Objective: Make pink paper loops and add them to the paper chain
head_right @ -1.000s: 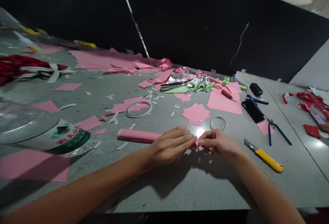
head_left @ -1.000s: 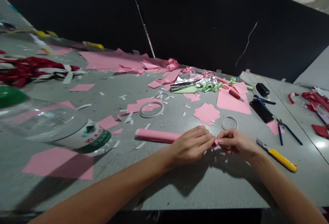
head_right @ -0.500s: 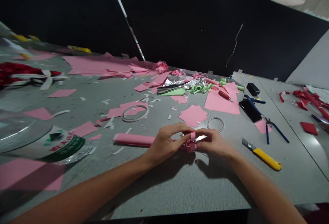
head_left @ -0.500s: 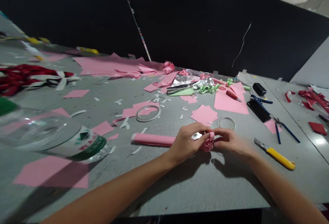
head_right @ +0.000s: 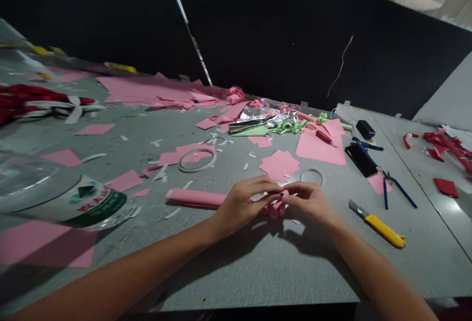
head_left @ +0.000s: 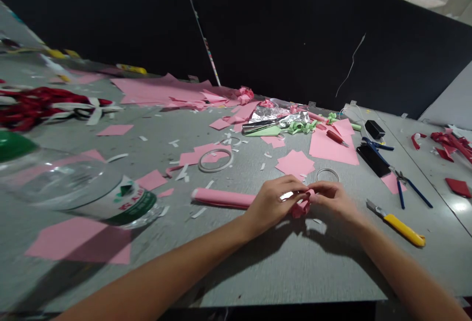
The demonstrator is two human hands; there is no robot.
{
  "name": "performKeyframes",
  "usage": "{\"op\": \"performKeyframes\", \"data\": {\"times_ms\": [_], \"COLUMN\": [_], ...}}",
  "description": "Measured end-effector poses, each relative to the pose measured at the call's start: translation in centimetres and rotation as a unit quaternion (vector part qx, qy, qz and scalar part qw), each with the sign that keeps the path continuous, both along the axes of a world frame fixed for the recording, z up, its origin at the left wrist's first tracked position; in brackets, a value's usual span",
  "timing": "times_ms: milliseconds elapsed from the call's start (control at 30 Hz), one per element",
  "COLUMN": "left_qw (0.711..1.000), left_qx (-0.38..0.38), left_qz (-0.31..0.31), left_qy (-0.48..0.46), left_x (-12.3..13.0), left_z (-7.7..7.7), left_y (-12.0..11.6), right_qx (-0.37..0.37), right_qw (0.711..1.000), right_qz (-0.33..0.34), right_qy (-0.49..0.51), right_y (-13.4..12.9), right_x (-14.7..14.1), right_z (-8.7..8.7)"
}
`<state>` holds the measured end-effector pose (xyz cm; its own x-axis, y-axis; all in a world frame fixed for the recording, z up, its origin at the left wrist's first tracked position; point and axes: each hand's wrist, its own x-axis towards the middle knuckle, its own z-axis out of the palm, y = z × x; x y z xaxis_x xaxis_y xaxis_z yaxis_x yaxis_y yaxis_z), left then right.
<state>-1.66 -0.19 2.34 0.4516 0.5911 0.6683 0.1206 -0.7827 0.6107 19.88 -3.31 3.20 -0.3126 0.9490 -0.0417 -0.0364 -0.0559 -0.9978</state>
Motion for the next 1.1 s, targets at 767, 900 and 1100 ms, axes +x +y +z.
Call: {"op": "performKeyframes", "data": {"times_ms": [767, 900, 1100], "left_qw": [0.987, 0.976, 0.963], "left_qx": [-0.148, -0.107, 0.021], "left_qz": [-0.011, -0.017, 0.052], "left_qy": [0.058, 0.187, 0.262], "left_x": [-0.4, -0.2, -0.8], "left_z": [0.5, -0.8, -0.8], "left_y": [0.7, 1.2, 1.9], "right_qx": [0.017, 0.053, 0.122], "right_qw": [1.000, 0.998, 0.985], "right_qz": [0.006, 0.034, 0.031], "right_qy": [0.023, -0.019, -0.116], "right_y": [1.0, 1.7, 2.5], "right_x": [2.0, 3.2, 3.9], "right_z": [0.7, 0.5, 0.5]}}
